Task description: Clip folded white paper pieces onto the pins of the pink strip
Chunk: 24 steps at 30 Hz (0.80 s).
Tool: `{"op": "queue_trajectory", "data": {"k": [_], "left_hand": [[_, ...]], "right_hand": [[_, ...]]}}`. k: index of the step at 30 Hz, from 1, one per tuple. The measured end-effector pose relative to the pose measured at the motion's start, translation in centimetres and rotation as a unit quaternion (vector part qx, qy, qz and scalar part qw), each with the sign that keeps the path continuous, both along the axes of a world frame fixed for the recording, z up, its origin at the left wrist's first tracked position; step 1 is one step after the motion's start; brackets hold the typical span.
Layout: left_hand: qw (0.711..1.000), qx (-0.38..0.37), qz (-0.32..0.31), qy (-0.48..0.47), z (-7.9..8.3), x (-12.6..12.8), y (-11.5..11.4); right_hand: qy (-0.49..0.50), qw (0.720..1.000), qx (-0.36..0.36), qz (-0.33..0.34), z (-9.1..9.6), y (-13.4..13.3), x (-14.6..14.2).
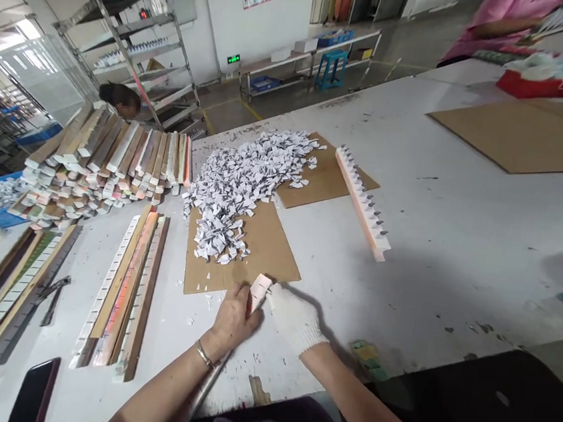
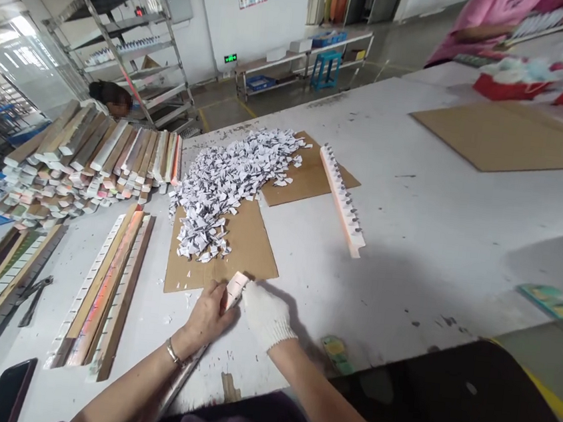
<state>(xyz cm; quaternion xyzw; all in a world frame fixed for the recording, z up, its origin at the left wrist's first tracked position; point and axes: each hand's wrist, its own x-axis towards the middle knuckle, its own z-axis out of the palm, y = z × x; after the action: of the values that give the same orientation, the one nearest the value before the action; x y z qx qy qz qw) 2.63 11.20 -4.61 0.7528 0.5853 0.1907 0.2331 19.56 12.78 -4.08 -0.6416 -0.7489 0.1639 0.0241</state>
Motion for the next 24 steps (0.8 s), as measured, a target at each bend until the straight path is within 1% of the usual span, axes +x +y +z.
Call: {"op": "queue_trajectory", "data": {"k": [2,4,6,8,10,12,14,16,17,19,20,22,24], "left_hand": [[1.0,0.02,0.0,-0.011,0.6,0.3,2.3],[0.998,0.056,0.024,-0.005,1.1,0.3,5.2],[0.993,0.098,0.054,0.033,1.4,0.1,8.3],[0.988,0.12,0.053,0.081,1.5,-0.4,11.0],[0.986,0.124,0.035,0.104,1.8,-0.9,12.6],[0.986,0.131,0.032,0.102,2.3,-1.4,13.0],[0.982,0.162,0.062,0.07,3.1,-1.8,12.1],[0.978,0.179,0.108,-0.029,4.0,-1.9,10.1],[0.972,0.17,0.13,-0.1,4.4,-1.7,8.8],[0.95,0.127,0.16,-0.236,4.9,-1.1,5.7],[0.94,0.107,0.166,-0.277,5.0,-0.7,4.1],[0.932,0.095,0.167,-0.308,5.0,0.1,1.0],[0.935,0.089,0.158,-0.304,4.8,0.6,-1.4]], "right_hand": [[0.055,0.997,-0.017,-0.045,-0.1,0.5,0.7],[0.109,0.991,-0.024,-0.08,-0.6,0.8,1.2],[0.14,0.986,-0.019,-0.087,-1.2,0.8,1.4],[0.156,0.985,-0.01,-0.08,-1.8,0.7,1.3],[0.165,0.983,-0.005,-0.078,-2.1,0.6,1.3],[0.174,0.981,-0.008,-0.082,-2.0,0.6,1.5],[0.191,0.978,-0.013,-0.085,-1.6,0.7,1.7],[0.218,0.972,-0.014,-0.091,-0.8,0.6,1.8],[0.237,0.967,-0.011,-0.092,-0.3,0.3,1.7],[0.292,0.953,0.008,-0.083,1.1,-0.5,1.1],[0.328,0.942,0.022,-0.072,1.9,-1.0,0.6],[0.396,0.917,0.023,-0.039,3.2,-2.2,-0.6],[0.433,0.901,-0.017,-0.008,4.0,-3.3,-1.5]]}}
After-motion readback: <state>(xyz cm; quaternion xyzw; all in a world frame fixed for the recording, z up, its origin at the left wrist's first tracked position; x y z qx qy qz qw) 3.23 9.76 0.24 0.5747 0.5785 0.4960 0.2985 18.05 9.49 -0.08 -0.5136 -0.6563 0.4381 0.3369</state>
